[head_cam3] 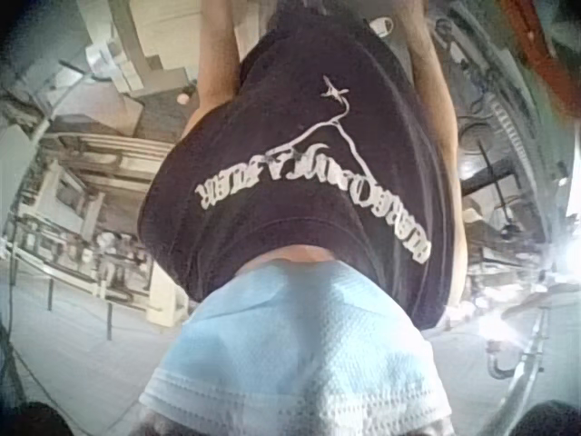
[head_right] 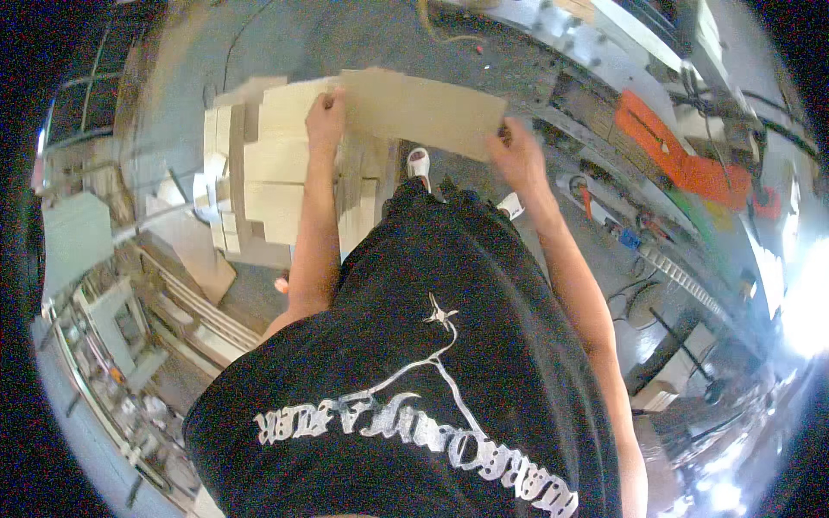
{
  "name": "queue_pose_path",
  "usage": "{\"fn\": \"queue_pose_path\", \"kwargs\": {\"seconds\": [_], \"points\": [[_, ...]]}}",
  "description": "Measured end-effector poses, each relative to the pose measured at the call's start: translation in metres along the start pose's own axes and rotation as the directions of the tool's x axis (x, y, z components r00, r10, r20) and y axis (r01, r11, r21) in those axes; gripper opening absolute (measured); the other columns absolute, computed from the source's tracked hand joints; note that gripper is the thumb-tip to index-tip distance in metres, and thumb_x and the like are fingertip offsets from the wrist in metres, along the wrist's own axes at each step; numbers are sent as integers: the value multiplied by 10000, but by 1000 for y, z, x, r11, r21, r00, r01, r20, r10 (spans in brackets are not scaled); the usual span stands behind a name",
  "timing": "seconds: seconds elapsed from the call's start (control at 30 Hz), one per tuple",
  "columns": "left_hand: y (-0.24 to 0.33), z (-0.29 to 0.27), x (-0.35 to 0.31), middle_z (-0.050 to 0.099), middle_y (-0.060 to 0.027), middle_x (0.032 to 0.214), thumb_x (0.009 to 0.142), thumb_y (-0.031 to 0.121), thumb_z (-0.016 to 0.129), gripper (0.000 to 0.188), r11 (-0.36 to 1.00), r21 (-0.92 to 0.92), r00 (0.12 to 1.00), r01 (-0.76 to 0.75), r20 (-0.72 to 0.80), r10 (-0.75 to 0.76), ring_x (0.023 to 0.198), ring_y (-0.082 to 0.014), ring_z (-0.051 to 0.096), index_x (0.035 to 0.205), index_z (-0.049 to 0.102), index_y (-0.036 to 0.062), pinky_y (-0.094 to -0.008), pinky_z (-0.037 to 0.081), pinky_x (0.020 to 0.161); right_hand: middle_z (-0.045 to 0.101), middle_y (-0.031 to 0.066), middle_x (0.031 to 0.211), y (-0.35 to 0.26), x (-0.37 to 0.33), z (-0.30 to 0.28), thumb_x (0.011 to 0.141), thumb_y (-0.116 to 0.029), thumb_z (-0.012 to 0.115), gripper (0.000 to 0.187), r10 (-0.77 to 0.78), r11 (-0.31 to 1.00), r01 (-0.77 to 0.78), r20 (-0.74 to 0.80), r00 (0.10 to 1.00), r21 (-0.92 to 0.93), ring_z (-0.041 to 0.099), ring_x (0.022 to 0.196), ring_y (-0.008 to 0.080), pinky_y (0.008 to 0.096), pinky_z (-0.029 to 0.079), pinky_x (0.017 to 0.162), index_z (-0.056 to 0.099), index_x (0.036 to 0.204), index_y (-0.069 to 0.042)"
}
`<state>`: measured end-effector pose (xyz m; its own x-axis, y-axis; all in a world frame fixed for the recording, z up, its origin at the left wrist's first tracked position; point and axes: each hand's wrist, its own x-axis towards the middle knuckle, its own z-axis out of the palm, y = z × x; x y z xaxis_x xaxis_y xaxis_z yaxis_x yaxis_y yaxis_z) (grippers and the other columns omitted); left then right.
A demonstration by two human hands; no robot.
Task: Operating a woodworking machine to apply edge banding to small wooden boards.
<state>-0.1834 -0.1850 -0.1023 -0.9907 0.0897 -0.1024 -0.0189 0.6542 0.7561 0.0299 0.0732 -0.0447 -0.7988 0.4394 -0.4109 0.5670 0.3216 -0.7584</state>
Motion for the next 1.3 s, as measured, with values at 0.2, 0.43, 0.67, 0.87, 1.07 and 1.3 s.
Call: {"fn": "queue_pose_path", "kwargs": {"seconds": [0.2,0.43,0.67,0.87,1.07,1.3], "points": [[106,89,-11,680,-192,929,843,405,613,461,983,-106,926,-152,332,179,892,-291,653,985,658,-31,-362,480,811,603,258,1027,75,17,-72,781,-248,584,384,-177,894,-126,-597,782,-430,598,956,393,469,489,803,586,1089,-20],[133,147,9,675,-182,980,828,358,626,441,961,-135,890,-243,364,276,946,-276,634,1076,653,-6,-358,462,842,611,260,969,57,-6,-91,782,-226,567,340,-86,953,-103,-584,807,-283,583,949,419,497,475,826,594,1031,4],[113,142,-16,664,-166,826,793,296,665,459,938,-19,895,-345,296,335,829,-275,639,1131,618,-11,-378,479,768,558,194,1242,96,1,-55,864,-75,558,444,152,705,208,-431,889,678,578,1075,222,309,490,875,467,1261,102],[122,147,-20,652,-134,745,808,287,645,468,979,-17,870,-204,456,189,723,-247,637,1181,593,10,-364,479,704,591,176,1077,84,17,-53,825,2,540,408,328,413,329,-476,816,849,587,1031,237,309,505,871,474,1217,93],[153,169,-64,658,-152,751,803,253,627,351,988,-128,821,-92,552,148,736,-288,653,1047,612,1,-381,485,701,582,180,1009,119,17,-71,815,42,498,322,439,346,451,-567,697,823,621,950,255,312,530,825,476,1133,92],[182,212,-106,665,-164,750,793,217,611,289,887,-31,737,-460,543,401,753,-318,659,987,620,4,-394,488,719,590,201,979,140,-5,-127,837,22,455,271,593,363,453,-577,561,814,651,889,291,336,556,786,453,1100,89]]}}
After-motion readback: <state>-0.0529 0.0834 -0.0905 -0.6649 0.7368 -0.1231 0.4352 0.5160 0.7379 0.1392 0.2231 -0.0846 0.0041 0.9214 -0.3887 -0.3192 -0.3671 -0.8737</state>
